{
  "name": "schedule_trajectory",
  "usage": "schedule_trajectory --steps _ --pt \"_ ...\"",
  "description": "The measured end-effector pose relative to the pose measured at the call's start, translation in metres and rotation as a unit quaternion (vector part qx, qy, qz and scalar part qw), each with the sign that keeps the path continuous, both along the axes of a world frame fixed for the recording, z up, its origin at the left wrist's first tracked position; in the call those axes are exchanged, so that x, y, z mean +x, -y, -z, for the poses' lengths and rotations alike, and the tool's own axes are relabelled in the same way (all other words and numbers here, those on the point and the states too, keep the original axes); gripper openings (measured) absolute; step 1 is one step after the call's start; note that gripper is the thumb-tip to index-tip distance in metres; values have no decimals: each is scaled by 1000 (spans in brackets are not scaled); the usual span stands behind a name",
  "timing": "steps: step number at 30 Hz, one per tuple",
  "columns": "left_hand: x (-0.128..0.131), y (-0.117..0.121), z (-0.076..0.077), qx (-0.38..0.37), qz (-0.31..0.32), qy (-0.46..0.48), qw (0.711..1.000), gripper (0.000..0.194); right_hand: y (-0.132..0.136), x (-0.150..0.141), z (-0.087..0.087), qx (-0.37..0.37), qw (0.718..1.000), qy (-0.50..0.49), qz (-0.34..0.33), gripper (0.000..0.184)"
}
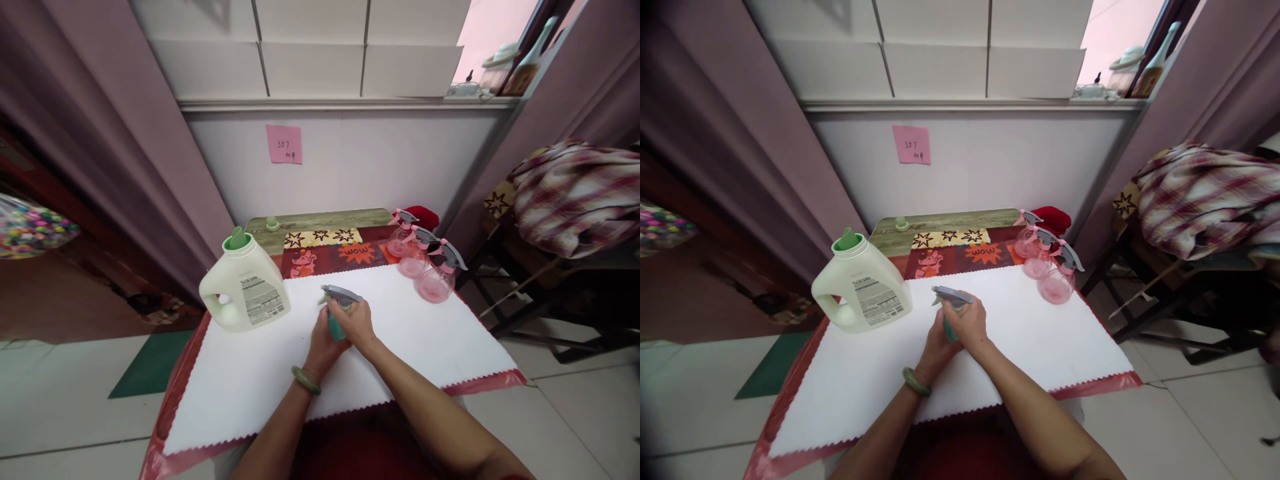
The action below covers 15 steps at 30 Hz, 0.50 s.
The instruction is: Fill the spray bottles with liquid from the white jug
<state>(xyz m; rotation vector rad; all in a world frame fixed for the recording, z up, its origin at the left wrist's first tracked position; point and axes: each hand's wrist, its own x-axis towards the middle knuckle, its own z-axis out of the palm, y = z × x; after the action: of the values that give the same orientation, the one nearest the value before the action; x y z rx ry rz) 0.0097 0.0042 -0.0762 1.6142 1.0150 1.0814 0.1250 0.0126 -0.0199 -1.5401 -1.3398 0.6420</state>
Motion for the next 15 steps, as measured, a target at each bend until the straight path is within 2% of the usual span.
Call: schedule_trajectory --steps 2,4,8,11,15 --pt "1 -1 4 4 -6 0 1000 82 3 2 -2 -10 1000 -25 -17 24" --pt "1 -2 8 6 -8 6 1000 85 8 6 2 -9 998 -38 -47 36" --pt "1 -4 14 9 -23 8 1000 95 19 18 19 -33 998 -3 -44 64" --pt "1 -4 15 6 -38 -4 999 96 25 27 30 -59 996 25 -55 74" --pt "1 -3 14 4 -27 -15 1000 98 25 32 32 -94 992 48 -70 83"
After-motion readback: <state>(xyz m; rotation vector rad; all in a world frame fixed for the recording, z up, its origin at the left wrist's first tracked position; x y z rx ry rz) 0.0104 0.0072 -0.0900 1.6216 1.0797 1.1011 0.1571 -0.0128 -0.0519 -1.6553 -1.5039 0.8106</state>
